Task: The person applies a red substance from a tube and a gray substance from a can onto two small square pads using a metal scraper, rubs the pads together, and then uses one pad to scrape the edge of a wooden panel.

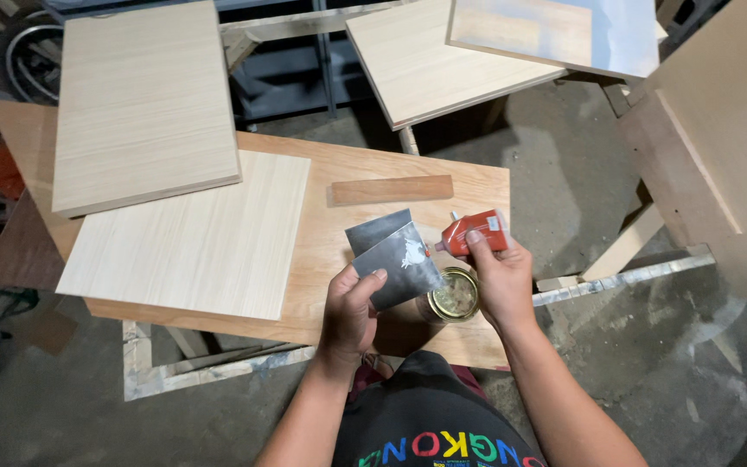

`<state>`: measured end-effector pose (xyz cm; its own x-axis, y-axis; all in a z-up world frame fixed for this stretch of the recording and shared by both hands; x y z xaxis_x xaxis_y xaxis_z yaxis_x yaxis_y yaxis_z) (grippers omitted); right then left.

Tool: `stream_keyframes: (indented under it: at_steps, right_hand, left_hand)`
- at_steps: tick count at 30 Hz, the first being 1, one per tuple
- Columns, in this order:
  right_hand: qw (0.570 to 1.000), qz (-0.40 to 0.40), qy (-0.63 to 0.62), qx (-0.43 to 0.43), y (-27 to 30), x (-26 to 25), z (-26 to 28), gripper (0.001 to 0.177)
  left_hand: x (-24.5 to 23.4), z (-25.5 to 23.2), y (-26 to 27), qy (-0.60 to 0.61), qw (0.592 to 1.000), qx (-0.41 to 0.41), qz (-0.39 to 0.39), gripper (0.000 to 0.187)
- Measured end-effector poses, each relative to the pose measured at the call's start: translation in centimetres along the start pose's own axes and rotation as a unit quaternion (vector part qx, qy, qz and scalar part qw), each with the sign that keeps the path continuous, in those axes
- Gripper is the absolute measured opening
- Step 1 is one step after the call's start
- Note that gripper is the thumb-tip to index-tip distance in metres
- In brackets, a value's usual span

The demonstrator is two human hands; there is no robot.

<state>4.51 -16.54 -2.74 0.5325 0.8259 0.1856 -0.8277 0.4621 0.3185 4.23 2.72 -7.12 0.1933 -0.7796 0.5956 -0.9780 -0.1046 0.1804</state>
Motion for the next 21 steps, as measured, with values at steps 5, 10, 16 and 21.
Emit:
stream_keyframes:
  at_steps: [5,10,16,21]
  right_hand:
    - [0.976,0.041,-0.170,0.132,-1.5,0.8,-2.2,0.013]
    - [0.969,0.066,-0.161,0.173,-0.8,3.0,-5.3,0.023]
    - [0.980,0.133,0.005,0.151,-3.2,5.2,-15.7,0.044]
    - [0.856,0.078,0.492,0.139,-10.7,3.8,-29.2,0.043]
  left_hand:
    - [-2.6,-1.1,-1.1,0.038,0.999,-0.010,-0.021,0.033]
    - [-4.7,-2.4,-0.9,0.057,0.997,0.001,-0.060,0.035]
    - [-10.8,-2.5,-0.6,0.040,0.991,0.039,-0.118,0.041]
    - [-13.8,-2.4,0.5,0.016,0.991,0.037,-0.127,0.036]
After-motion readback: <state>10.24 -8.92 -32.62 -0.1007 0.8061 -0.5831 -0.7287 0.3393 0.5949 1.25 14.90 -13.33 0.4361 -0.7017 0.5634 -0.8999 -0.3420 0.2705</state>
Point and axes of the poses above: each hand's wrist, its own y-axis away from the middle knuckle, its own x-axis out of the palm, z = x × y, the point moved 4 cm from there along -y, towards the middle knuckle, and after that the axes turned 13 degrees about x, right-handed, at the moved point
